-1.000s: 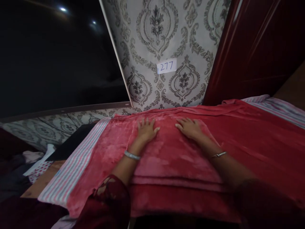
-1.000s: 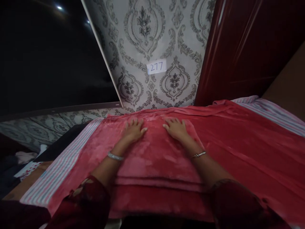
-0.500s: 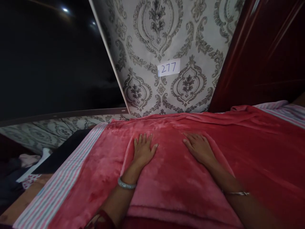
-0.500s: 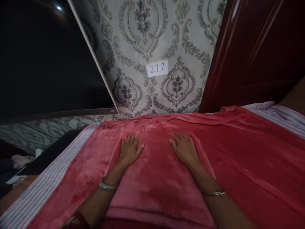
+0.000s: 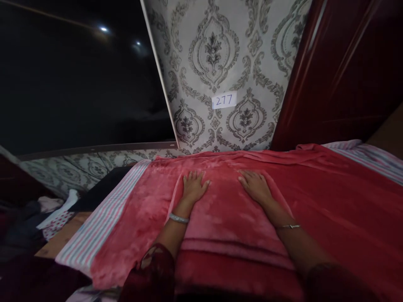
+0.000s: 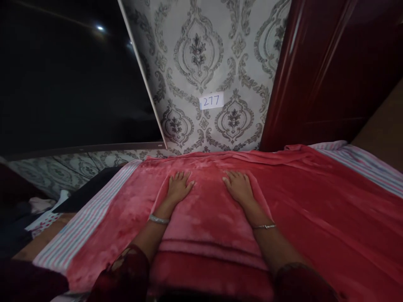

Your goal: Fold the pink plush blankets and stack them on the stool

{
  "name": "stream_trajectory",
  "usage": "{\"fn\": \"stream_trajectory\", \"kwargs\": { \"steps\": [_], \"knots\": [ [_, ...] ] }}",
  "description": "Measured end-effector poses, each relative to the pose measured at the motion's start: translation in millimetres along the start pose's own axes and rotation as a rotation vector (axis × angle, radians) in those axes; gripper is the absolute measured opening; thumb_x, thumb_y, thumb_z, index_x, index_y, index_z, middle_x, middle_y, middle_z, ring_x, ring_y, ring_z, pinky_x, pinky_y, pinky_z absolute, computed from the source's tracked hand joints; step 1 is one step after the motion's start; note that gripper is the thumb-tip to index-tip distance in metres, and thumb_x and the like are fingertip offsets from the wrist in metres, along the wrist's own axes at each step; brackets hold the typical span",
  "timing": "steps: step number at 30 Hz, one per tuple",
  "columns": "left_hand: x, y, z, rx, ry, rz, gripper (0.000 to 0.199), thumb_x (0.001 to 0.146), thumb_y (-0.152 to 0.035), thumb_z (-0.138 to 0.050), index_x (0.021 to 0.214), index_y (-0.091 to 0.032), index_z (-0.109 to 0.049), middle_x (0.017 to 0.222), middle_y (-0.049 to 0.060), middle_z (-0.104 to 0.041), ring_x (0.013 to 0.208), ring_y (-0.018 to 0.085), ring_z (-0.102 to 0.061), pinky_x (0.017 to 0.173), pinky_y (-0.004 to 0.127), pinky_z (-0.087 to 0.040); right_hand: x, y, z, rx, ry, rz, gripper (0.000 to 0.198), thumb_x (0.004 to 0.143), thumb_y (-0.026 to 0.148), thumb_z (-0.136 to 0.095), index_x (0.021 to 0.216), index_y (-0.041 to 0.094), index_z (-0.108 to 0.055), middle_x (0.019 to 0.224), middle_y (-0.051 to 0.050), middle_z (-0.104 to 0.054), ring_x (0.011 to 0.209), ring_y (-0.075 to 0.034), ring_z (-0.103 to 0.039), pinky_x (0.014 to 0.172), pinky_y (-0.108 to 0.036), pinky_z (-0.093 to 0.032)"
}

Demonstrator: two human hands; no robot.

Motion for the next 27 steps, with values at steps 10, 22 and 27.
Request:
{"fn": "stream_trajectory", "kwargs": {
  "steps": [10,22,27],
  "knots": [
    [-22.0,25.4,10.0,0.015,0.063,0.105,0.064,0.101,-0.055,-0.039,0.159,-0.028,-0.039,0.168,0.012,-0.033,0.153,0.041,-0.029,0.116,0.065,-0.035,-32.1,-64.0,-7.9,0.047,0.016,-0.164,0.064,0.103,0.056,-0.025,0.155,0.026,-0.047,0.162,-0.012,-0.041,0.147,-0.036,-0.037,0.109,-0.063,-0.043],
    [-24.9,38.0,-3.3,-0.038,0.040,0.063,0.060,0.103,-0.053,-0.038,0.158,-0.028,-0.042,0.169,0.008,-0.030,0.144,0.036,-0.047,0.117,0.051,-0.039,-48.6,-56.3,-1.2,0.084,-0.040,-0.141,0.066,0.105,0.051,-0.019,0.153,0.016,-0.048,0.163,-0.014,-0.038,0.140,-0.035,-0.048,0.106,-0.055,-0.048],
    [-19.5,37.9,-4.4,-0.059,0.076,0.055,0.062,0.104,-0.052,-0.036,0.160,-0.025,-0.038,0.170,0.010,-0.027,0.149,0.035,-0.040,0.120,0.049,-0.035,-43.8,-58.2,-0.5,0.088,0.015,-0.184,0.065,0.104,0.049,-0.021,0.157,0.017,-0.044,0.166,-0.013,-0.034,0.139,-0.035,-0.049,0.107,-0.054,-0.048]
  ]
}}
Point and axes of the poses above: each hand's wrist, its own x-axis towards the middle knuckle, its own z-axis out of the back of the hand, y = z × x, the point moved 8 cm from there along x, towards the middle knuckle
